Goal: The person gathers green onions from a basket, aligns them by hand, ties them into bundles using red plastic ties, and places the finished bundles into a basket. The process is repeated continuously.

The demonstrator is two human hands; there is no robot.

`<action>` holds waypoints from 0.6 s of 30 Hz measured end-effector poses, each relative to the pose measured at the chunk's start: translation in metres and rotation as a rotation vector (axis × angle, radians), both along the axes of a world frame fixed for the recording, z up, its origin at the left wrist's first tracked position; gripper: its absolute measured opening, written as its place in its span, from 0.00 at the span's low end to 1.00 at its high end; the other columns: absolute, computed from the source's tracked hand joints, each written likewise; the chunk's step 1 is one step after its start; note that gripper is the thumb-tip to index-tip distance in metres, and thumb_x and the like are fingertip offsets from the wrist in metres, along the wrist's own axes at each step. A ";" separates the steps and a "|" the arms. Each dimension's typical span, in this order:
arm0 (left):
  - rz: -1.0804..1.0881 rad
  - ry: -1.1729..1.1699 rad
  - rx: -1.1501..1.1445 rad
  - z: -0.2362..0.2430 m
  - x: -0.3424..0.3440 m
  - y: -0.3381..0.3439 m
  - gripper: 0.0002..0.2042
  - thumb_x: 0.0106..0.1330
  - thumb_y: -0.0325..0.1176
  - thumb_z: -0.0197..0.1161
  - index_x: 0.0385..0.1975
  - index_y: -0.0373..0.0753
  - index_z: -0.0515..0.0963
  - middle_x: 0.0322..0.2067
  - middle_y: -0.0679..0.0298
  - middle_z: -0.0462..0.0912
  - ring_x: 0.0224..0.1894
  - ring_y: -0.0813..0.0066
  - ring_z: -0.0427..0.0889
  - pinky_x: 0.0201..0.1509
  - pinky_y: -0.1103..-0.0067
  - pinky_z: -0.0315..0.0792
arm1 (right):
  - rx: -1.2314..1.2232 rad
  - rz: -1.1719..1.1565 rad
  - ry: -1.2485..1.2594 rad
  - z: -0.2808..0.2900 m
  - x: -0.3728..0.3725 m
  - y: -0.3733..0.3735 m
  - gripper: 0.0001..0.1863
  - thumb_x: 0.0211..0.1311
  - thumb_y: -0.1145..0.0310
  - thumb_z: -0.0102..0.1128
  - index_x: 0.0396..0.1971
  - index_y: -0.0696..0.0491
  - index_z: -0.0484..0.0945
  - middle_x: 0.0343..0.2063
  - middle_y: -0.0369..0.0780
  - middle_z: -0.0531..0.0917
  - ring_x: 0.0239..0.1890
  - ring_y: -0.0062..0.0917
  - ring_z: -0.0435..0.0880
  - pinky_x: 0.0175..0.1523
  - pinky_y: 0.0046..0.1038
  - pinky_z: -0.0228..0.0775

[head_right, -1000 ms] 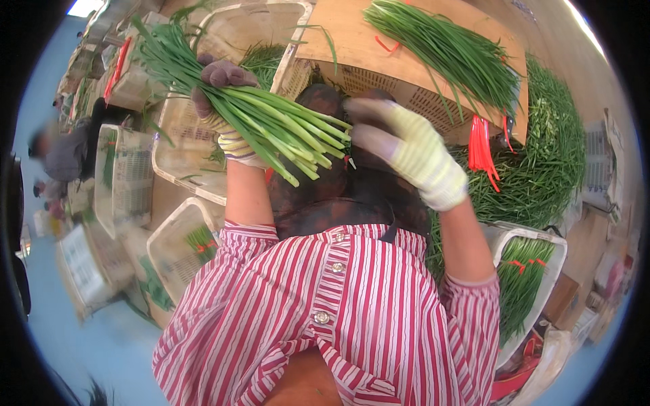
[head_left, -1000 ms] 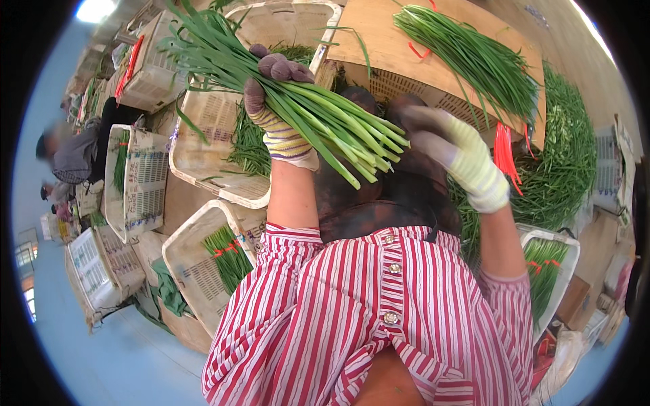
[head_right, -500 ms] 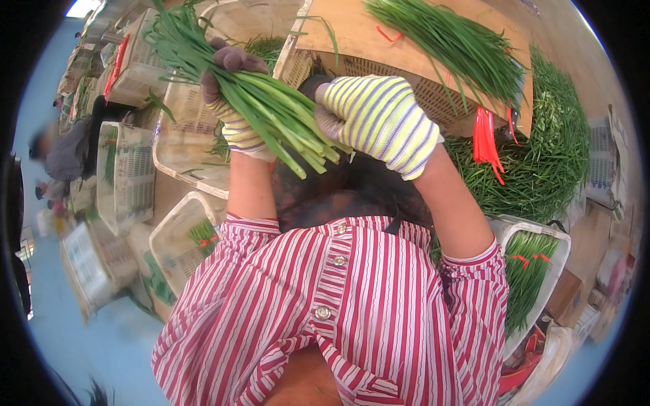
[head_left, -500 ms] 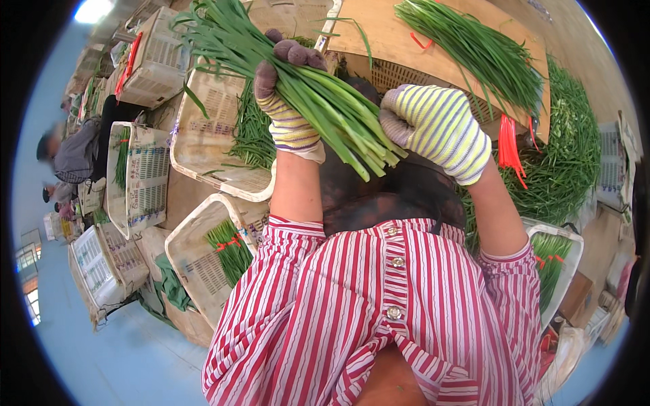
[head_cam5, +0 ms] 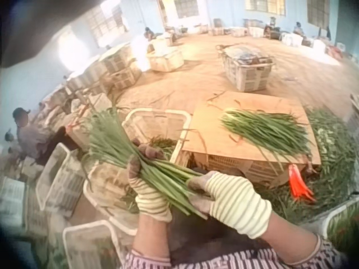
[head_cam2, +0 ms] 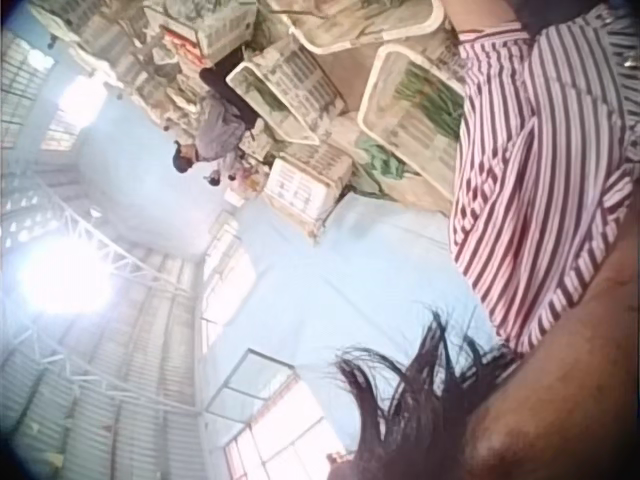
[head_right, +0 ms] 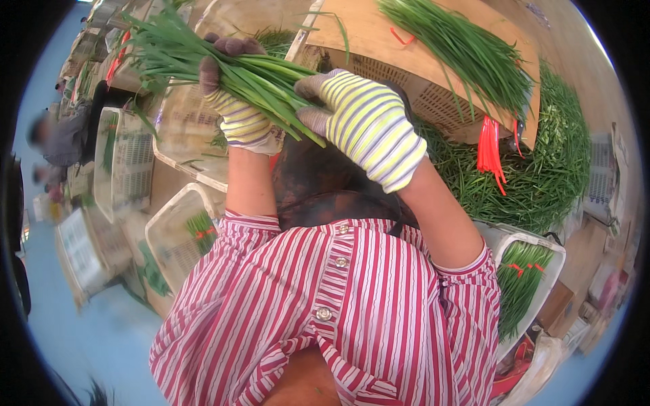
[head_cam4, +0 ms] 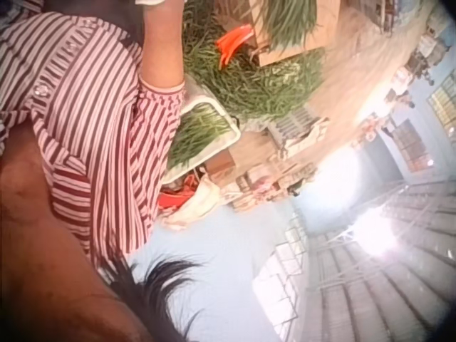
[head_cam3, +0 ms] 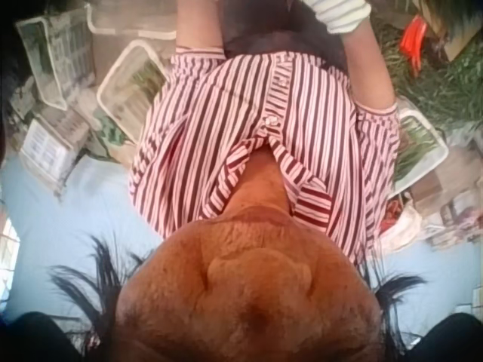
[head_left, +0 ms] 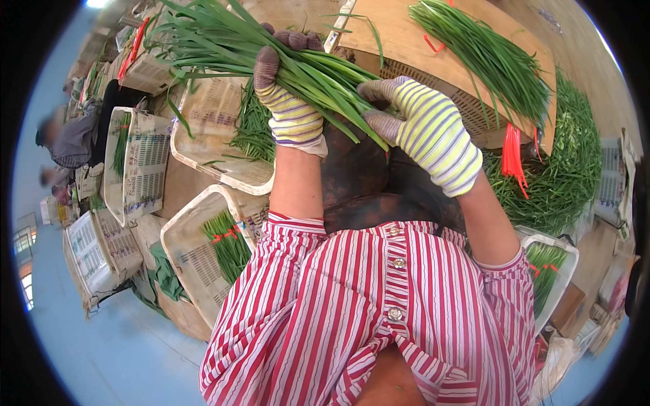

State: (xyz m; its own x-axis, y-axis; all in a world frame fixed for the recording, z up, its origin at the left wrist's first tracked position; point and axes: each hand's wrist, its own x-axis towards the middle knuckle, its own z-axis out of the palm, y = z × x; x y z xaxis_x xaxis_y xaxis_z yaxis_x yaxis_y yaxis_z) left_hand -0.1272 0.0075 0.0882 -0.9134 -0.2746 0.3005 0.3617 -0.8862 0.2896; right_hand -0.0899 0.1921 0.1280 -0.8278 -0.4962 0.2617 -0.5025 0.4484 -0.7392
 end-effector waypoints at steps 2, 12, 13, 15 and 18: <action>-0.008 0.003 -0.039 -0.003 0.002 0.000 0.16 0.55 0.31 0.62 0.43 0.40 0.71 0.31 0.70 0.75 0.38 0.75 0.73 0.53 0.74 0.66 | -0.069 0.023 -0.277 -0.003 -0.006 -0.001 0.15 0.53 0.69 0.61 0.41 0.58 0.77 0.29 0.40 0.81 0.33 0.21 0.80 0.40 0.23 0.71; -0.084 -0.110 -0.004 -0.001 0.004 0.006 0.14 0.55 0.29 0.63 0.41 0.39 0.71 0.31 0.63 0.75 0.35 0.70 0.74 0.51 0.68 0.69 | 0.203 -0.017 0.198 0.007 -0.001 0.002 0.11 0.52 0.68 0.61 0.34 0.56 0.78 0.28 0.38 0.81 0.30 0.18 0.78 0.36 0.21 0.69; -0.083 -0.105 -0.050 -0.002 0.004 0.004 0.14 0.55 0.30 0.63 0.41 0.39 0.70 0.31 0.63 0.75 0.35 0.70 0.74 0.51 0.68 0.69 | 0.187 -0.031 0.208 -0.001 -0.001 0.001 0.10 0.51 0.69 0.61 0.34 0.56 0.78 0.25 0.38 0.80 0.28 0.17 0.77 0.33 0.22 0.68; -0.045 -0.094 -0.054 -0.005 0.004 0.001 0.12 0.57 0.33 0.62 0.39 0.39 0.72 0.31 0.62 0.76 0.36 0.68 0.75 0.52 0.67 0.69 | -0.058 -0.081 -0.087 0.003 0.004 0.006 0.10 0.53 0.65 0.58 0.32 0.55 0.79 0.26 0.42 0.80 0.28 0.26 0.79 0.34 0.27 0.69; 0.067 -0.158 0.026 -0.007 -0.008 -0.010 0.09 0.55 0.37 0.62 0.31 0.39 0.75 0.30 0.61 0.76 0.37 0.66 0.76 0.51 0.67 0.71 | -0.176 -0.183 -0.611 0.019 0.014 0.033 0.09 0.54 0.66 0.57 0.29 0.56 0.78 0.19 0.35 0.77 0.23 0.16 0.76 0.29 0.21 0.66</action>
